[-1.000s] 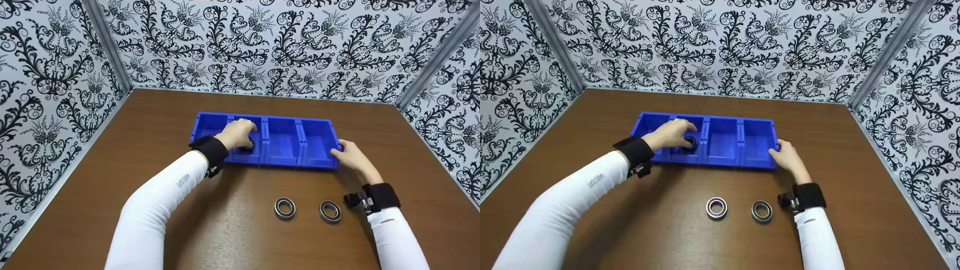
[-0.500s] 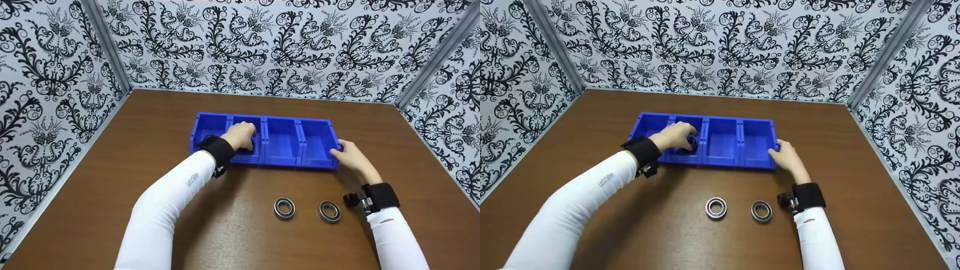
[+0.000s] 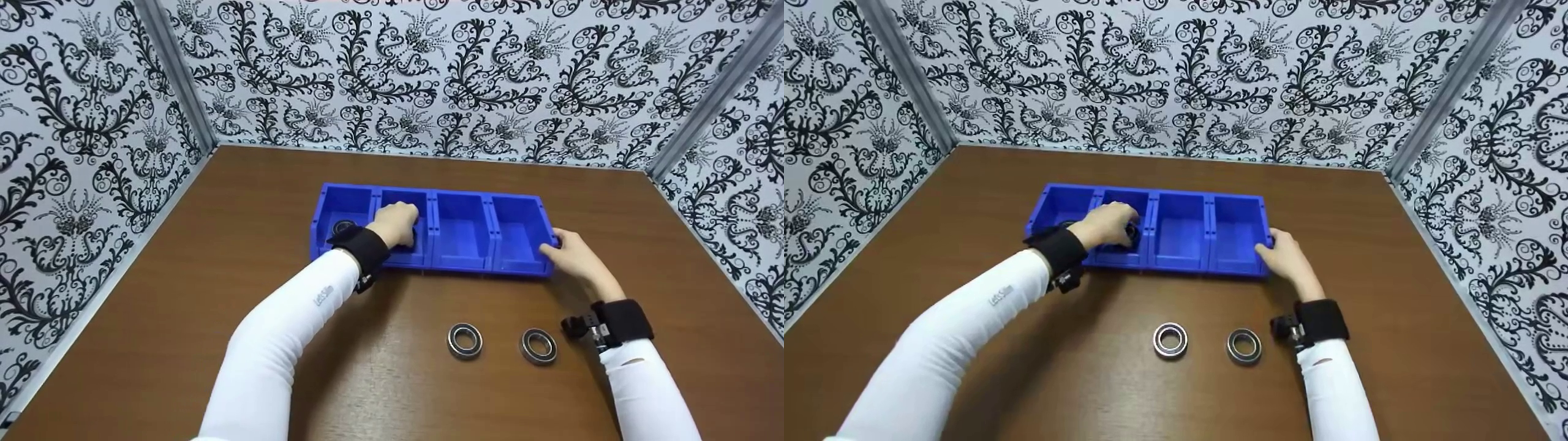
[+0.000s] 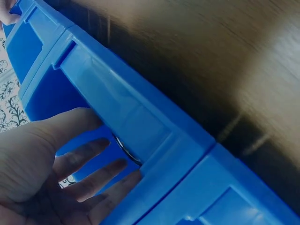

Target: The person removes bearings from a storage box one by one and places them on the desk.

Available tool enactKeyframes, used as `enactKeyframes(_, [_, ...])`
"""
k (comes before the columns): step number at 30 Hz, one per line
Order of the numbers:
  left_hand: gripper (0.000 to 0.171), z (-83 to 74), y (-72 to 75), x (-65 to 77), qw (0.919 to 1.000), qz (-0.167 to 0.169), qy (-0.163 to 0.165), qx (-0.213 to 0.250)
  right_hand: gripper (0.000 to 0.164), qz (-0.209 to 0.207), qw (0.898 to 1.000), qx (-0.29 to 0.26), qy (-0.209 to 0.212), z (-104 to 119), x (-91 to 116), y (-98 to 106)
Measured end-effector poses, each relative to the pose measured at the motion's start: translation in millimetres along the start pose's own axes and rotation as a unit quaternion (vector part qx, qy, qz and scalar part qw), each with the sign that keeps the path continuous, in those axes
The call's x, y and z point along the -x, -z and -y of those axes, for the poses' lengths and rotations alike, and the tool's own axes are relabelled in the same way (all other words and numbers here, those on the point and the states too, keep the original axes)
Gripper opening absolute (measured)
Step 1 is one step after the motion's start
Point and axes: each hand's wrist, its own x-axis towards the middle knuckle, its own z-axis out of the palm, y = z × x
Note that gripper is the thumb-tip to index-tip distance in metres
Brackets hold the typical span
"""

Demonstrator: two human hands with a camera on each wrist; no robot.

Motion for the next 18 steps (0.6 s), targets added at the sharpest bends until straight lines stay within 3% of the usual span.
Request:
enactKeyframes(7, [0.027, -1.1, -6.2, -2.2, 0.9997, -0.017, 0.009, -0.015, 0.043, 0.002, 1.0, -0.003, 0.012, 0.2, 0.7, -1.2])
enactKeyframes(18, [0.028, -2.9, -9.7, -3.4, 0.9997, -0.007, 0.016, -0.018, 0.041, -0.006, 1.0, 0.014, 0.021, -1.9, -0.8, -0.9])
